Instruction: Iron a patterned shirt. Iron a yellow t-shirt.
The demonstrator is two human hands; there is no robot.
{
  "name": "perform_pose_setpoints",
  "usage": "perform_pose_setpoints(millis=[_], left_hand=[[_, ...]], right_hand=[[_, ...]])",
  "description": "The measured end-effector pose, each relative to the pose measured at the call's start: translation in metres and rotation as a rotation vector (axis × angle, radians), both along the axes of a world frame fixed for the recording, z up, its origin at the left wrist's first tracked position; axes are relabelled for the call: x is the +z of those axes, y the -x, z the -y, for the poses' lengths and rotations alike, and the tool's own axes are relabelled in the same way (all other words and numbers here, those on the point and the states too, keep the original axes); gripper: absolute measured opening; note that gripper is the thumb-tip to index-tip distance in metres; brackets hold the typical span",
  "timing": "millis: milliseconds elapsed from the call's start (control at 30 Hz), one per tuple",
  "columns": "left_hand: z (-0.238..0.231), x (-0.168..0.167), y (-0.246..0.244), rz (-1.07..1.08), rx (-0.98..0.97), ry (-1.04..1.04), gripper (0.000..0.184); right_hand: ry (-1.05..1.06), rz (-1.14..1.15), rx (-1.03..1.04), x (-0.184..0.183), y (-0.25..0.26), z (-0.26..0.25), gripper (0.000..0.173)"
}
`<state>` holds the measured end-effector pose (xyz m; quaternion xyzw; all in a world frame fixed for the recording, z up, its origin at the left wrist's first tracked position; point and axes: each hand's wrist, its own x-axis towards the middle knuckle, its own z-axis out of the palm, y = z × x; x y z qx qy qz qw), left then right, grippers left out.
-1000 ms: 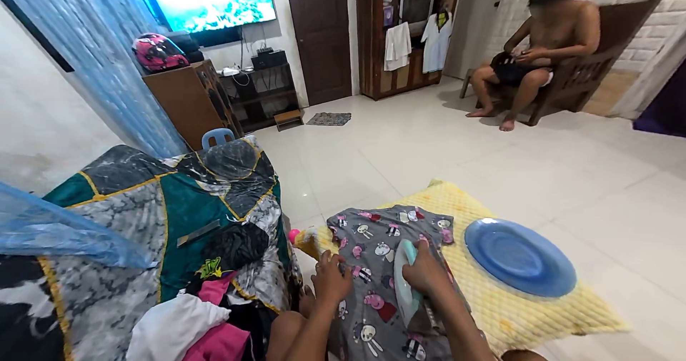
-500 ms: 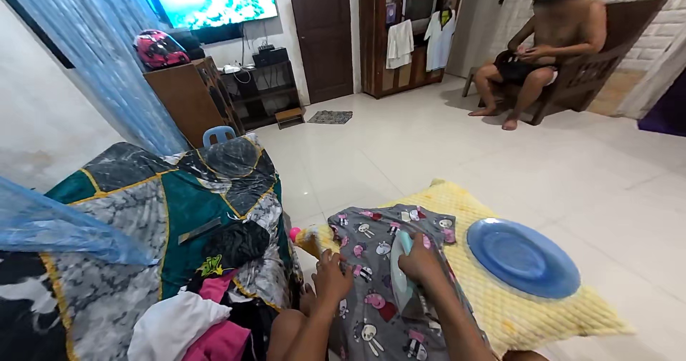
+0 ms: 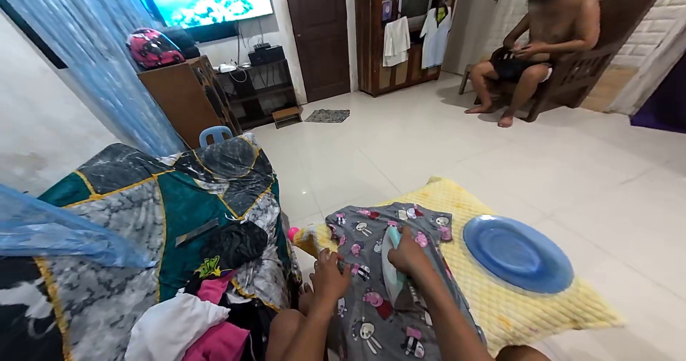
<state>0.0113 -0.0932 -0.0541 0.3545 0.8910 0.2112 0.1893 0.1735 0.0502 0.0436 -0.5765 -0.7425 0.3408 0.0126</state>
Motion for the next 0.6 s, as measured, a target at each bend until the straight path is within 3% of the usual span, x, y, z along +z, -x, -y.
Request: perform_pose_setpoints(millis=[233, 433, 600], left_hand=[[0.000, 0.001, 0.000, 0.003, -0.005, 0.003, 0.041], [0.002, 0.000, 0.000, -0.009, -0.007, -0.013, 0.041], [0.003, -0.002, 0.000, -0.001, -0.015, -0.015, 0.040]], right_hand=[[0.000, -0.051, 0.016, -0.005, -0.013, 0.017, 0.087], [0.005, -0.014, 0.002, -0.002, 0.002, 0.000, 0.095], [0.009, -0.012, -0.015, -0.002, -0.011, 0.031, 0.092]])
